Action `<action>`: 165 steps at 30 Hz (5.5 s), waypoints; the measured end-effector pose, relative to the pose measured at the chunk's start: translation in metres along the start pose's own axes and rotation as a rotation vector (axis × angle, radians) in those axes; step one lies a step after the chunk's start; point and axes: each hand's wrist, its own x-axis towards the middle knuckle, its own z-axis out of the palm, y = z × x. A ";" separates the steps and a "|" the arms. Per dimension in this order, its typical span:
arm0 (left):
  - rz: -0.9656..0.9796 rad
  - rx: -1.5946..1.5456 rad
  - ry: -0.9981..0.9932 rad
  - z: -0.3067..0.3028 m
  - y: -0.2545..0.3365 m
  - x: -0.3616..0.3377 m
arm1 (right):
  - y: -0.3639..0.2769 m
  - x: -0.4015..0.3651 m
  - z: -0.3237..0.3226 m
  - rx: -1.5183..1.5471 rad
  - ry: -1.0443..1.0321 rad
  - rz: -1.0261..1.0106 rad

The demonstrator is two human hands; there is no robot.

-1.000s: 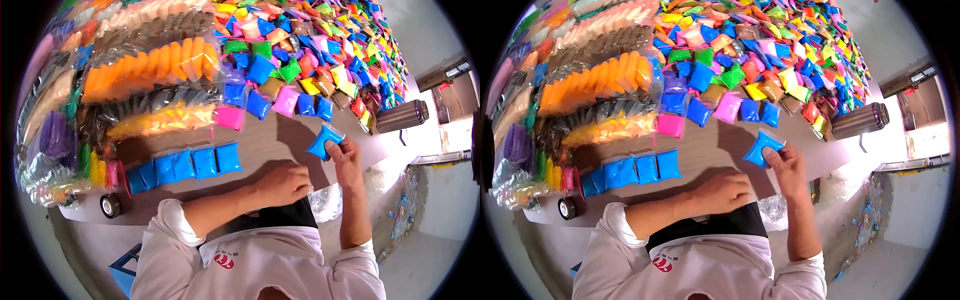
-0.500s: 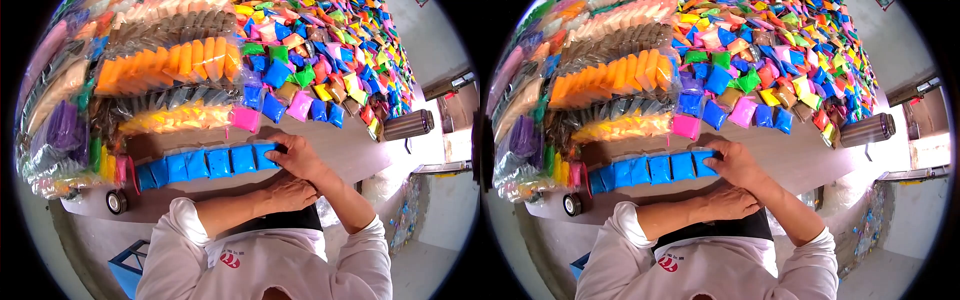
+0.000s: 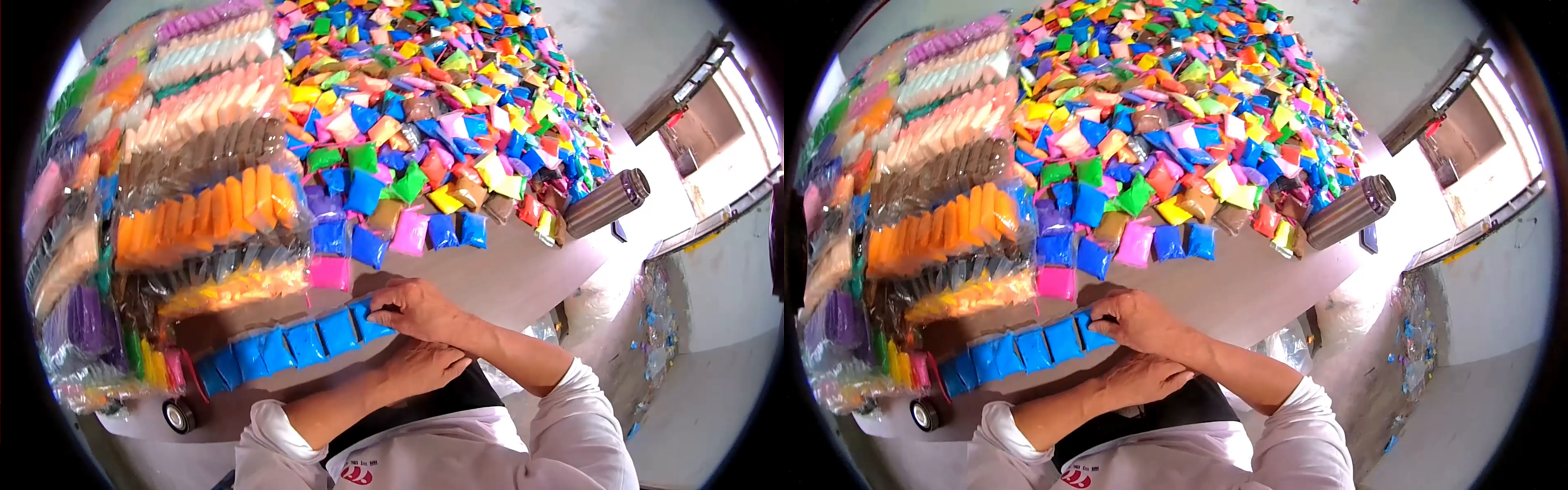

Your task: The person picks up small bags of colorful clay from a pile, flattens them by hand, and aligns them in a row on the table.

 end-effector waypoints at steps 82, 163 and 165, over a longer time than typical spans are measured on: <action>0.084 0.039 0.098 0.006 -0.002 0.000 | 0.005 -0.061 -0.043 0.507 0.270 0.452; -0.285 -0.643 -0.047 -0.037 0.011 0.009 | 0.005 -0.124 -0.051 0.531 0.565 0.033; -0.353 -0.719 -0.009 -0.044 0.026 0.013 | 0.002 -0.133 -0.045 0.513 0.505 -0.045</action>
